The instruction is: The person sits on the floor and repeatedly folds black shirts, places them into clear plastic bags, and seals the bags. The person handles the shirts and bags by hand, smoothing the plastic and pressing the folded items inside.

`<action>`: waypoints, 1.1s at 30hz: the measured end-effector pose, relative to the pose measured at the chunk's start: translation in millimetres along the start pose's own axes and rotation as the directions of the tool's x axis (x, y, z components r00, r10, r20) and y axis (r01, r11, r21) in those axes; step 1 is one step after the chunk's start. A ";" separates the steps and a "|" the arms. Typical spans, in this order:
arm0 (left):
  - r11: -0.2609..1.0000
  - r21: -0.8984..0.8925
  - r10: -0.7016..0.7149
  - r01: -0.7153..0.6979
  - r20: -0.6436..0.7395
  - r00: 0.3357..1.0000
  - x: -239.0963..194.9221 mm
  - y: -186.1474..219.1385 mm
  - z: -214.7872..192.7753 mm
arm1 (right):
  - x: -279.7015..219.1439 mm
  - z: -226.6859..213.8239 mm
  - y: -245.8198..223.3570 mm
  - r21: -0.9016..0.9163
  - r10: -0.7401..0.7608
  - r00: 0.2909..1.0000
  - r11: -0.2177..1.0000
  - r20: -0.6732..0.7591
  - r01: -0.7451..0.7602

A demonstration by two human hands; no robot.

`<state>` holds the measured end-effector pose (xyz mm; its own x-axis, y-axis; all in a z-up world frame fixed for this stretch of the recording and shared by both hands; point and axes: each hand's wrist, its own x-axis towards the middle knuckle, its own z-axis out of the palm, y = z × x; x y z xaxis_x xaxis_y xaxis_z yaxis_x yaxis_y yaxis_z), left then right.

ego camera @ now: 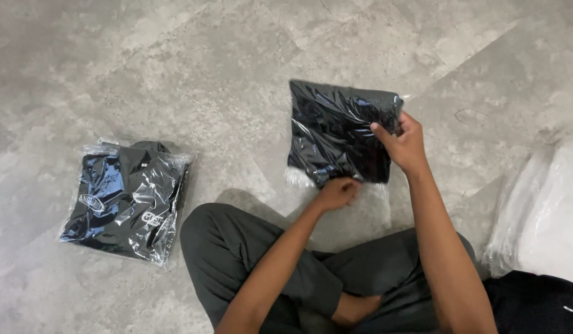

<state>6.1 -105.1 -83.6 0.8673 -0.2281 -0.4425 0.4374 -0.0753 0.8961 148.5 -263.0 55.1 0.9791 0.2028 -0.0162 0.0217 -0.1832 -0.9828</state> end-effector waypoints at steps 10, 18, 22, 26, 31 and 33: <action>0.995 0.089 0.056 -0.038 -0.212 0.976 79.1 40.5 -101.0 | -60.4 -20.0 -17.2 -0.133 -0.520 0.854 0.845 0.016 0.517; 0.986 0.165 0.102 0.025 -0.714 0.692 76.1 34.4 -146.1 | -85.0 -23.9 42.3 -0.412 -0.304 0.922 0.828 0.240 0.380; 0.979 0.184 0.130 0.083 -0.888 0.440 62.5 -13.5 -177.4 | -105.6 -12.1 23.8 -0.659 -0.100 0.963 0.712 0.248 0.244; 0.985 0.151 0.121 0.083 -0.949 0.292 58.4 31.7 -176.1 | -113.5 -10.2 30.9 -0.885 0.126 0.964 0.438 0.234 0.158; 0.816 0.570 0.565 -0.098 -0.749 0.347 22.1 47.4 -174.3 | -118.1 -14.5 39.9 -0.898 0.324 0.901 0.419 0.288 0.136; 0.630 0.734 0.770 -0.254 -0.545 0.332 1.9 60.8 -143.0 | -111.0 -7.0 42.5 -0.883 0.338 0.897 0.456 0.285 0.109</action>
<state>68.4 28.7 -34.9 0.7544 0.3956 0.5238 -0.1189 -0.7024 0.7018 42.2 -300.1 16.4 0.8278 0.3940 -0.3993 0.2951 -0.9112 -0.2874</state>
